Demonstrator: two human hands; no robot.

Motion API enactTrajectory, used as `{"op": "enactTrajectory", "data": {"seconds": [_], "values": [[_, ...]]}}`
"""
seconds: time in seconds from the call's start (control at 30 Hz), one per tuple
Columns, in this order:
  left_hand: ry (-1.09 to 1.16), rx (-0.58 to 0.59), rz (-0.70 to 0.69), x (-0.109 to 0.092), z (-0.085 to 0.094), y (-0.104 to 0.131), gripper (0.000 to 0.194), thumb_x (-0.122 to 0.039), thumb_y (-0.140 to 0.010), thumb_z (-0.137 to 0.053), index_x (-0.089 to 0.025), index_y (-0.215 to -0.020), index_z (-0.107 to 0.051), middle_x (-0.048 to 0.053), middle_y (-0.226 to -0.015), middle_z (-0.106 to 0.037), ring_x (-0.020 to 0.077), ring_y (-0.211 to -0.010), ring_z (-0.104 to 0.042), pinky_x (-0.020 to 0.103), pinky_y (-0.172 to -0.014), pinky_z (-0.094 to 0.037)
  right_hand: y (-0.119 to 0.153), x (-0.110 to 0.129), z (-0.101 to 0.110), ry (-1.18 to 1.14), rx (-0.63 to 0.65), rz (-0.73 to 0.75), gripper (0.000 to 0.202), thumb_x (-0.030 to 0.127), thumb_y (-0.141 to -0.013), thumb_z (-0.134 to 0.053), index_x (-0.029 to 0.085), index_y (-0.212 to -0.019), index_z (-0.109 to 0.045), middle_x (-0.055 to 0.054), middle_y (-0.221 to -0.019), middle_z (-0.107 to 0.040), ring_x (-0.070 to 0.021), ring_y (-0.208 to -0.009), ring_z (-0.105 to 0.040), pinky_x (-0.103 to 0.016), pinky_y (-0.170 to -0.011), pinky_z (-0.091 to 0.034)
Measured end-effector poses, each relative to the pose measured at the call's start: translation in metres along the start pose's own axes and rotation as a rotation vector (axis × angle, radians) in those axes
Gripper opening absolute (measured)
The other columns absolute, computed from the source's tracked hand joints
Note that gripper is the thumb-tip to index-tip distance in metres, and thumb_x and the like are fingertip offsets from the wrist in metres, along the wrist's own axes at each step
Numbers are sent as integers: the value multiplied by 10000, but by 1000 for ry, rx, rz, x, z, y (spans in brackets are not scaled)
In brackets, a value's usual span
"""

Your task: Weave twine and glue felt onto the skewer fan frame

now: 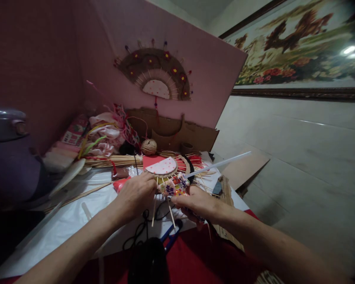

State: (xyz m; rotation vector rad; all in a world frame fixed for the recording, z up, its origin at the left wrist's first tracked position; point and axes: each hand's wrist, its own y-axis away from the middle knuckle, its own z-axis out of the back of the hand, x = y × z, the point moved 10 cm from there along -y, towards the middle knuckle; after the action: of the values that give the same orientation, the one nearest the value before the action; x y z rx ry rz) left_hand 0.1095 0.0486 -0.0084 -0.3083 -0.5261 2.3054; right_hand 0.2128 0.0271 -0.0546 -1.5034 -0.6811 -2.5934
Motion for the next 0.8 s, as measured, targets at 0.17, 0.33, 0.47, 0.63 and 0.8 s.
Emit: {"op": "enactTrajectory", "data": {"seconds": [0.17,0.33,0.47,0.63,0.8], "values": [[2,-7,0,0,-1,0,164,-97,-783,-467,-163,-702,-594,51,-793,-616,179,-798,-550,297,-678,-429,-1,-1,1,-3,-7,12,222,284,-746,-502,172,-559,-458,60,-393,-423,-69,-293,-378,-167,-253,-338],[1,-10,-7,-1,-2,-1,164,-102,-784,-464,-165,-708,-594,47,-792,-615,178,-795,-548,294,-666,-428,-1,-1,1,12,-7,3,230,278,-748,-497,168,-549,-464,57,-389,-429,-66,-292,-387,-155,-253,-322],[-3,-11,-7,0,-2,0,175,-111,-793,-455,-164,-697,-591,48,-778,-612,176,-783,-548,296,-663,-428,1,0,2,37,-17,1,253,294,-745,-494,171,-528,-458,52,-389,-429,-70,-297,-390,-165,-255,-348],[-11,-18,-8,1,-2,0,193,-121,-807,-438,-170,-710,-597,48,-775,-610,173,-788,-549,299,-677,-433,1,2,1,33,-19,-2,248,276,-755,-497,174,-533,-453,55,-375,-429,-70,-285,-385,-165,-251,-326],[-11,-17,-2,1,-2,0,193,-125,-812,-437,-173,-709,-593,47,-794,-608,171,-804,-551,298,-692,-434,1,1,0,45,-14,-8,308,286,-759,-496,175,-478,-439,46,-354,-425,-69,-270,-381,-164,-243,-311]]}}
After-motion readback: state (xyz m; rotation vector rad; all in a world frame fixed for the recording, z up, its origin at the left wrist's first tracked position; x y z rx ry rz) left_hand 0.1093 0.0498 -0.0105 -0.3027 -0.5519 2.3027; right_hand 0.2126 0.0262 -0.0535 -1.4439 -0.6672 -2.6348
